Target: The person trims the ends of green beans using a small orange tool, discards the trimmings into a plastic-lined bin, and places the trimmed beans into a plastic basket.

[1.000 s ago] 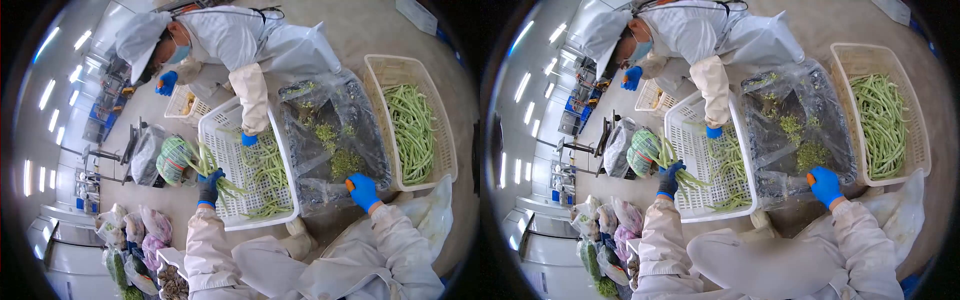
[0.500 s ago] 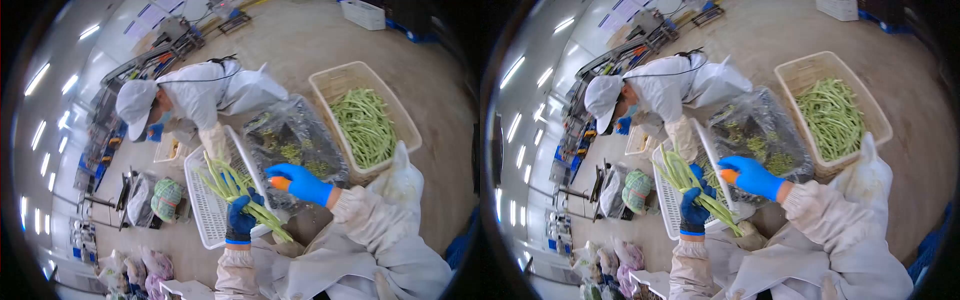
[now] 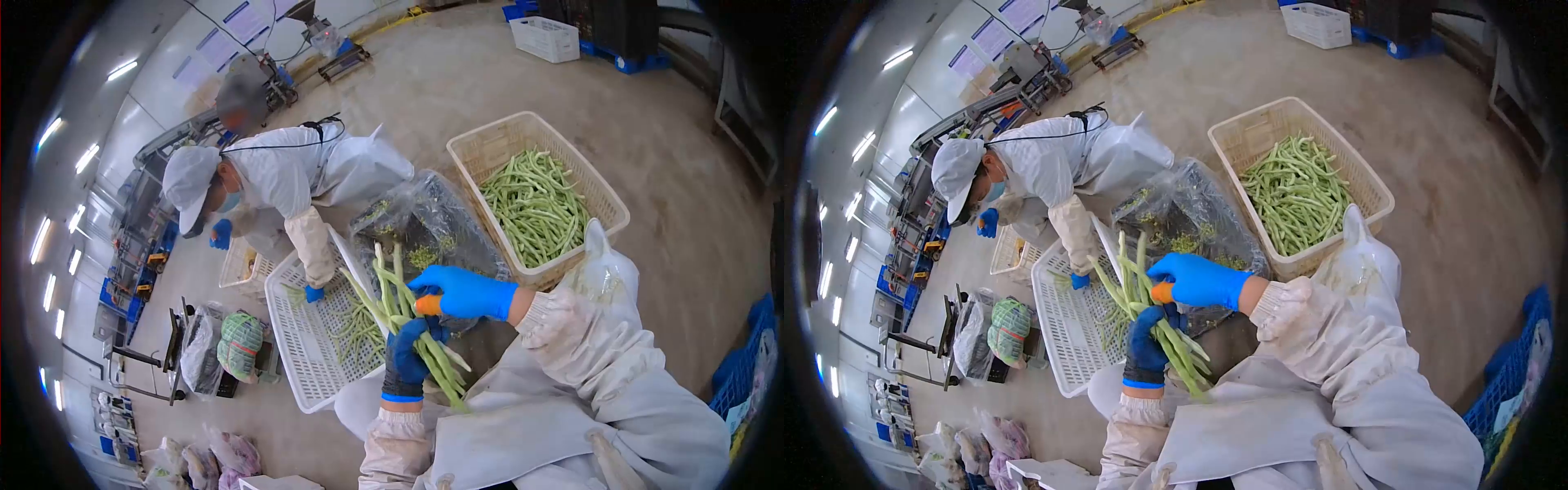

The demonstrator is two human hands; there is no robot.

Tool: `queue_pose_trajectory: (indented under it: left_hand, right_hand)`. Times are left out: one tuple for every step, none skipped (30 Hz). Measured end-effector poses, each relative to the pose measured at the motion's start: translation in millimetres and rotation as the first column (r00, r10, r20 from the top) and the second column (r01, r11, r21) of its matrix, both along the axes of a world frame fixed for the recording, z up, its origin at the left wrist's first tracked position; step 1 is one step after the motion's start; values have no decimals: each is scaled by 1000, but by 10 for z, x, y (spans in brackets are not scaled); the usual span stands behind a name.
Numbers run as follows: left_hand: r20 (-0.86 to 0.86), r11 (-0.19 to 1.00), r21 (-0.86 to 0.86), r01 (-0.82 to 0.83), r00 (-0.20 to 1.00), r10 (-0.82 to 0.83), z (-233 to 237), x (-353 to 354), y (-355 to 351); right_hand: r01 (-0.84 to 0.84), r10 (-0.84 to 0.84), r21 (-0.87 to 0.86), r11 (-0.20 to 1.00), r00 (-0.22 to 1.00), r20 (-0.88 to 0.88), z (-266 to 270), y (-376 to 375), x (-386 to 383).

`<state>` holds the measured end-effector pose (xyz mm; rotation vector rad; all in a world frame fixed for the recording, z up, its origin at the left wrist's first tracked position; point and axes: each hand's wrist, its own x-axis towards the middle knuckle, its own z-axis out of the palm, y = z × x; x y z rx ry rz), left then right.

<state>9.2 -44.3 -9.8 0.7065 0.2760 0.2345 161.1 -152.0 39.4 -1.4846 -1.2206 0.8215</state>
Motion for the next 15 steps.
queue_pose_trajectory:
  left_hand:
    - [-88,984,172,-51,994,67,31,-11,-2]
    - [-163,936,343,-84,976,147,78,-13,-17]
    - [-187,900,419,-123,958,218,174,-3,-58]
    - [-180,900,420,-120,960,212,202,-9,-48]
    - [-173,836,544,-76,964,200,229,-32,-13]
    - [-166,753,657,-33,968,188,271,-48,23]
    - [-176,732,681,3,971,159,324,-68,46]
    - [-171,731,682,6,974,152,404,-82,46]
    - [-196,706,706,54,973,121,478,-110,33]
    - [-223,680,726,101,970,93,520,-133,42]
    - [-245,649,752,117,963,110,491,-149,90]
    - [-242,653,749,115,964,108,475,-170,123]
    - [-240,673,731,109,965,105,468,-197,144]
    - [-239,694,712,103,966,102,483,-219,152]
    - [-249,682,723,113,963,104,514,-233,156]
  right_hand:
    - [112,-114,74,991,993,16,-47,-23,5]
    - [222,-228,150,963,973,21,-8,-44,0]
    - [223,-230,155,962,973,29,38,-64,18]
    - [262,-280,182,948,956,81,92,-99,47]
    - [300,-331,210,931,934,132,155,-129,78]
    - [306,-339,214,928,931,138,191,-140,112]
    - [248,-298,230,941,930,214,225,-144,144]
    - [189,-256,239,952,923,288,268,-147,174]
    - [102,-135,167,981,970,201,318,-143,215]
    - [108,-140,163,981,970,201,359,-173,230]
    - [66,-85,114,991,982,166,412,-207,234]
    - [19,-28,64,998,991,130,455,-230,247]
    - [17,-25,57,998,990,135,480,-250,278]
    - [-70,71,-12,997,976,206,497,-276,313]
    - [-151,169,-87,985,949,267,512,-300,327]
